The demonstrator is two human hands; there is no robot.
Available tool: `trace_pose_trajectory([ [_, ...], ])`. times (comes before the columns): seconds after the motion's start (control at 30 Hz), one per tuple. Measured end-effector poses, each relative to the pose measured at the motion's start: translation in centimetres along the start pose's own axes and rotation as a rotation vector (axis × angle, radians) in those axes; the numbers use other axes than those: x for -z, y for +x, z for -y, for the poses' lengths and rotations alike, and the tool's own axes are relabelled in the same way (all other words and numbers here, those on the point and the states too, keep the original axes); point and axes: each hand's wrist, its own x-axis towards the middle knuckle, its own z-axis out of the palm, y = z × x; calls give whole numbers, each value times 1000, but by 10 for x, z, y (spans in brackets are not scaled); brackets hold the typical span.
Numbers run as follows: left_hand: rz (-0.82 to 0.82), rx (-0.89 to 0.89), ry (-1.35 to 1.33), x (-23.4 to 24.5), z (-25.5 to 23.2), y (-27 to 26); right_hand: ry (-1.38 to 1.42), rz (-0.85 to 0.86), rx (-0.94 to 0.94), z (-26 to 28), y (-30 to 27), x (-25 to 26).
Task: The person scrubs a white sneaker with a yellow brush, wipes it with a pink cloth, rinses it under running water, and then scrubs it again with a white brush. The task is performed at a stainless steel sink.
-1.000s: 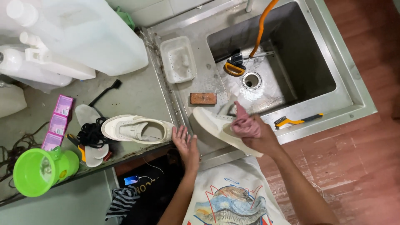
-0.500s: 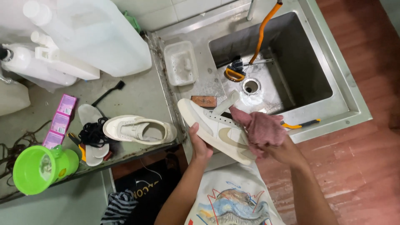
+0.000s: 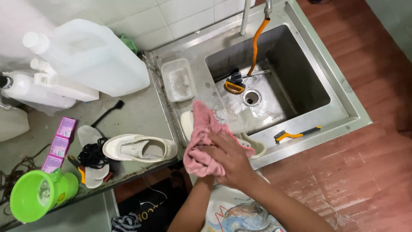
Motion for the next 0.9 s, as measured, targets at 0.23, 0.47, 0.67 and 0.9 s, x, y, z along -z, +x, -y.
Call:
trace_pose_trajectory([
  [0.23, -323, 247, -373, 19, -11, 7, -237, 271, 163, -41, -103, 30],
  [0.47, -312, 137, -482, 6, -51, 4, 645, -278, -971, -81, -133, 90],
  [0.67, -289, 392, -366, -49, -69, -15, 1105, -454, -948, -65, -139, 36],
  [0.9, -113, 733, -194, -44, -35, -53, 291, -168, 17, -75, -177, 1],
])
